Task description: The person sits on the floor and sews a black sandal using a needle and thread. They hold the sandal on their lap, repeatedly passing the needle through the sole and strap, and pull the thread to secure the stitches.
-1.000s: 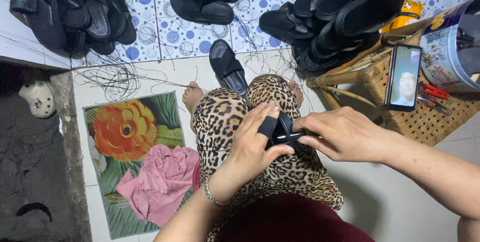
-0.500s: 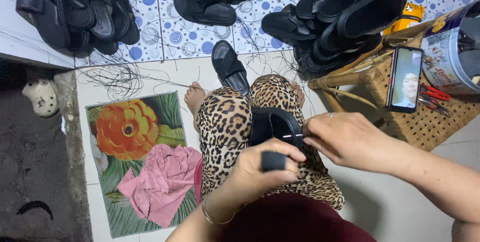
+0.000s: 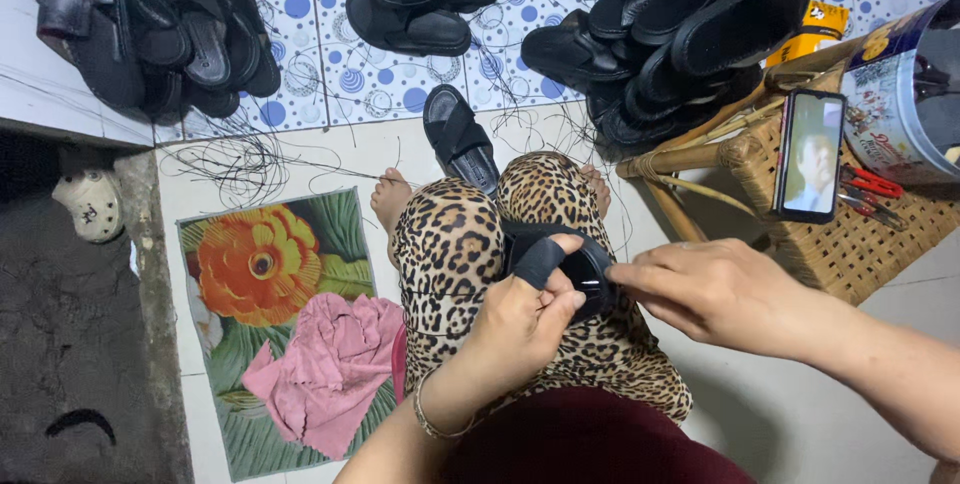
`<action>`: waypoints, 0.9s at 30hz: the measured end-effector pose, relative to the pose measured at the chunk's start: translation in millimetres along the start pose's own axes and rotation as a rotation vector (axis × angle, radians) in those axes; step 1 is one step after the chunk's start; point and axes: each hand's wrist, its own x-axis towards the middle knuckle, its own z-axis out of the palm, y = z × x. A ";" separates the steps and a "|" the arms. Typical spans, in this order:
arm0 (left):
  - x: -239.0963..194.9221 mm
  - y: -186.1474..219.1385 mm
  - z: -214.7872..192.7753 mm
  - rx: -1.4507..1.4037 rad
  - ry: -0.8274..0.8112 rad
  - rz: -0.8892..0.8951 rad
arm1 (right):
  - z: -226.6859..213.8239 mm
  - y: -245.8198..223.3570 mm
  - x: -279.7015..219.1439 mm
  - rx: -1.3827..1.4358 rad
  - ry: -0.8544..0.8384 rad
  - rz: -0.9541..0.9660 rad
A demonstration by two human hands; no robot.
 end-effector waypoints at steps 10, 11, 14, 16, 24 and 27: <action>3.6 -20.2 -8.3 0.161 0.171 0.091 | -51.2 16.4 -33.1 -0.047 -0.464 0.590; 3.1 -21.1 -11.3 0.211 0.204 0.128 | -46.3 16.8 -29.2 0.244 -0.246 0.537; 1.9 -10.0 -10.3 0.400 0.052 -0.070 | 22.5 43.5 -44.6 0.637 0.041 0.714; 3.5 -13.1 -5.8 0.264 0.124 0.067 | 40.9 24.9 -24.0 0.918 0.171 0.551; 2.4 -31.8 -4.7 -0.063 0.262 0.111 | 66.2 9.4 -21.1 1.569 0.274 0.496; -1.3 -38.4 -7.1 -0.256 0.292 0.125 | 72.4 2.7 -17.5 1.803 0.251 0.449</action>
